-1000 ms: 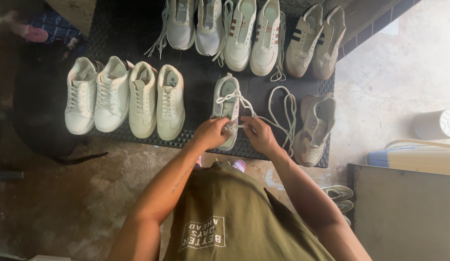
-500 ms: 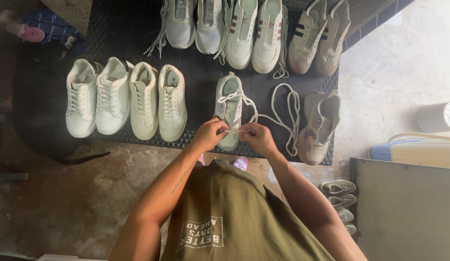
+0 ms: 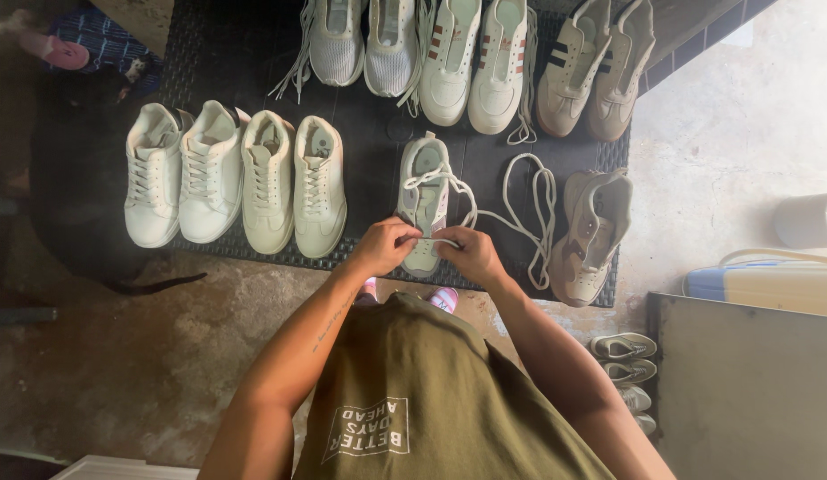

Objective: The person laces a white sneaker by threading the laces through the eyelets and tying them. The person handles the shoe and laces by hand.

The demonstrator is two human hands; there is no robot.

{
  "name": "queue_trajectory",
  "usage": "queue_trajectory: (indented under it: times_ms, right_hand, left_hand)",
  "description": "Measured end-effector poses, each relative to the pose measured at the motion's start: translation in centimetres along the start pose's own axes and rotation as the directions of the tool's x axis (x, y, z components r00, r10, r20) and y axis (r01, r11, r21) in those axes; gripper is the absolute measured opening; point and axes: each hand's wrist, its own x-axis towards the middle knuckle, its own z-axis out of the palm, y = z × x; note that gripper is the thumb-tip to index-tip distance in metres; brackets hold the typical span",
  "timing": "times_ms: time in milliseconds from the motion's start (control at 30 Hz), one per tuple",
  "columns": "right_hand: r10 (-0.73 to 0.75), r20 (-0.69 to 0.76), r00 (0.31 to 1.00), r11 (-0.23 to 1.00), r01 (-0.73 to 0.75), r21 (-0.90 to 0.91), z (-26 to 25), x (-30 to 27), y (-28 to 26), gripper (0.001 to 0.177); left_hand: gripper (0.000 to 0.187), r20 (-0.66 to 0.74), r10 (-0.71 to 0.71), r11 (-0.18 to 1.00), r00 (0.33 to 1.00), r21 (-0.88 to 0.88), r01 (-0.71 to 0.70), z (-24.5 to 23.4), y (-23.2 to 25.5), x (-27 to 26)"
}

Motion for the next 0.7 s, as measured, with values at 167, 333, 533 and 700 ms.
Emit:
queue_trajectory:
  times_ms: [167,333,533,700]
  right_hand:
    - [-0.155,-0.003,0.988,0.979,0.153,-0.134,-0.1,0.2,-1.0,0.019]
    - [-0.312,-0.018,0.950,0.932,0.303,-0.201,0.3,0.4,-0.8,0.016]
    - [-0.315,-0.002,0.949,0.930,0.308,-0.202,0.6,0.4,-0.5,0.016]
    - [-0.355,-0.127,0.926,0.914,0.315,-0.257,2.0,0.5,-0.1,0.020]
  left_hand:
    - [0.019,0.019,0.007,1.000,1.000,0.004,-0.007,-0.1,-0.1,0.1]
    - [0.019,0.020,0.000,1.000,1.000,-0.016,0.001,-0.2,-0.3,0.2]
    - [0.018,-0.019,-0.047,0.996,0.999,-0.079,0.046,0.2,-0.4,0.2]
    - [0.016,-0.084,-0.078,0.996,0.993,-0.055,0.073,0.6,-0.7,-0.3]
